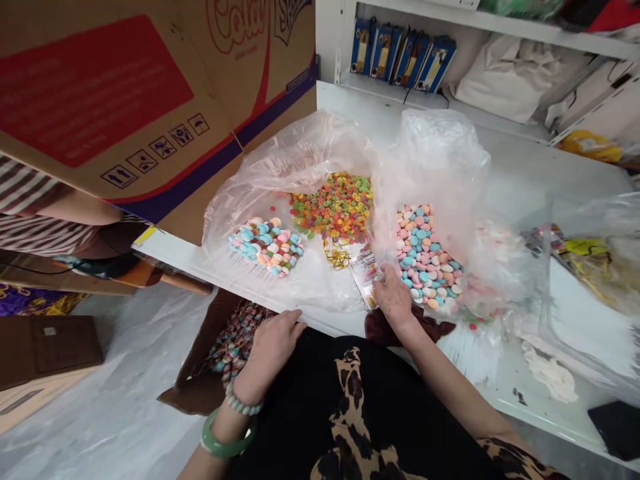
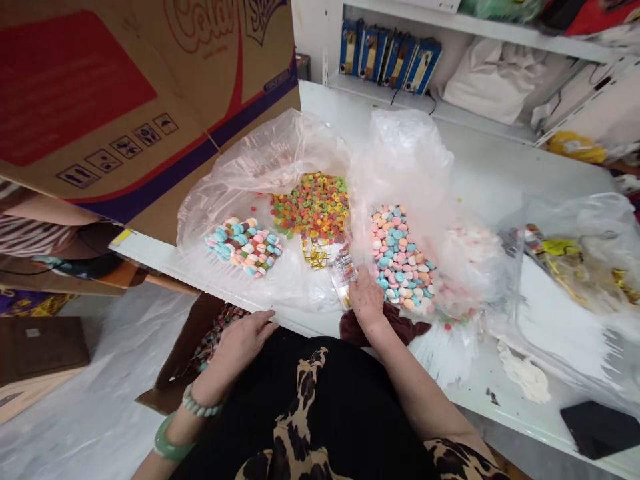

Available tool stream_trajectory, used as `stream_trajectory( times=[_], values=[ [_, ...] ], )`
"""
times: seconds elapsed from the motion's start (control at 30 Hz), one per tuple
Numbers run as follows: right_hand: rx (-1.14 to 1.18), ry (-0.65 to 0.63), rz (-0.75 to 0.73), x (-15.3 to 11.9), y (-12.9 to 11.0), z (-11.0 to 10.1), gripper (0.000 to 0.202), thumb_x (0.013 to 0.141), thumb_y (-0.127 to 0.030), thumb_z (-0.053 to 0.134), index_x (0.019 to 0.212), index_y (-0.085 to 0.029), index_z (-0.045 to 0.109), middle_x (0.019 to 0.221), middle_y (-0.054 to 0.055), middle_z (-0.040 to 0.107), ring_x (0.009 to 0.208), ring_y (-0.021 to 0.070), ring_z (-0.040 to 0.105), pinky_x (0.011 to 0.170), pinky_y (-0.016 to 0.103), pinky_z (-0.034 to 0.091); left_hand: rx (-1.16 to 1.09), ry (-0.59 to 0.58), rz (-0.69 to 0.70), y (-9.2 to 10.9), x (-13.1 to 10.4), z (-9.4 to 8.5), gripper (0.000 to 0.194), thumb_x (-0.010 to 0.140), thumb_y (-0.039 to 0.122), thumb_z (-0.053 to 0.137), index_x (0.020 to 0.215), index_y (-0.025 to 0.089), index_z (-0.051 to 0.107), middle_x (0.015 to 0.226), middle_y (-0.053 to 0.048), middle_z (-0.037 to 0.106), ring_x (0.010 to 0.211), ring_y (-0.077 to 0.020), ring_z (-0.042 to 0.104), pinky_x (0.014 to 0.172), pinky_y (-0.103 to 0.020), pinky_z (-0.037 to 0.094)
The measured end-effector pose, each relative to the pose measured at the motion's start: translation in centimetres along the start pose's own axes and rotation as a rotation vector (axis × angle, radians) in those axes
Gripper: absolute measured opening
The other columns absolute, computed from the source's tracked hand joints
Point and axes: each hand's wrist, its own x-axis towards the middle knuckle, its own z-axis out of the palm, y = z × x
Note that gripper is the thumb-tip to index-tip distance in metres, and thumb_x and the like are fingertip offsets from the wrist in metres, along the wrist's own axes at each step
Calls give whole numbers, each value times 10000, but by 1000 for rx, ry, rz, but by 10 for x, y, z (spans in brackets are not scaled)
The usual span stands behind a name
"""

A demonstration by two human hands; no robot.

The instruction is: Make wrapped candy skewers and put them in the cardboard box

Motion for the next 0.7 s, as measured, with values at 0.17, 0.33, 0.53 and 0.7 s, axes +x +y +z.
stream_trajectory(
  times=[0.17, 0.33, 0.53, 0.7],
  values=[
    [2, 79, 31, 1, 14, -4, 291, 958, -295, 403, 935, -183, 671, 709, 77, 664, 645, 199, 594, 588, 281, 308, -224, -34, 140, 31, 21, -2, 312, 891, 315, 520, 1118, 210, 706, 1152, -113, 713, 1037, -268, 651, 915, -350, 444],
    [314, 357, -41, -4, 28, -17, 292, 949, -340, 421, 861, -203, 664, 874, 65, 677, 792, 185, 587, 672, 272, 367, -569, -45, 236, 48, 36, 6, 196, 814, 312, 617, 910, 225, 764, 971, -80, 753, 912, -247, 673, 844, -319, 470],
    [1237, -137, 80, -18, -3, -23, 264, 809, -431, 606, 682, -205, 555, 561, -50, 464, 523, 118, 405, 518, 247, 334, -1088, -156, 129, 78, 45, 15, 402, 713, 405, 745, 1042, 174, 741, 1023, -94, 734, 867, -208, 645, 795, -304, 479],
    [1387, -483, 109, -31, -50, -5, 307, 736, -471, 647, 639, -203, 533, 499, -70, 405, 467, 97, 349, 448, 234, 284, -1557, -118, -96, 85, 46, 19, 460, 647, 485, 800, 928, 126, 739, 776, -66, 707, 663, -153, 615, 667, -278, 480]
  ],
)
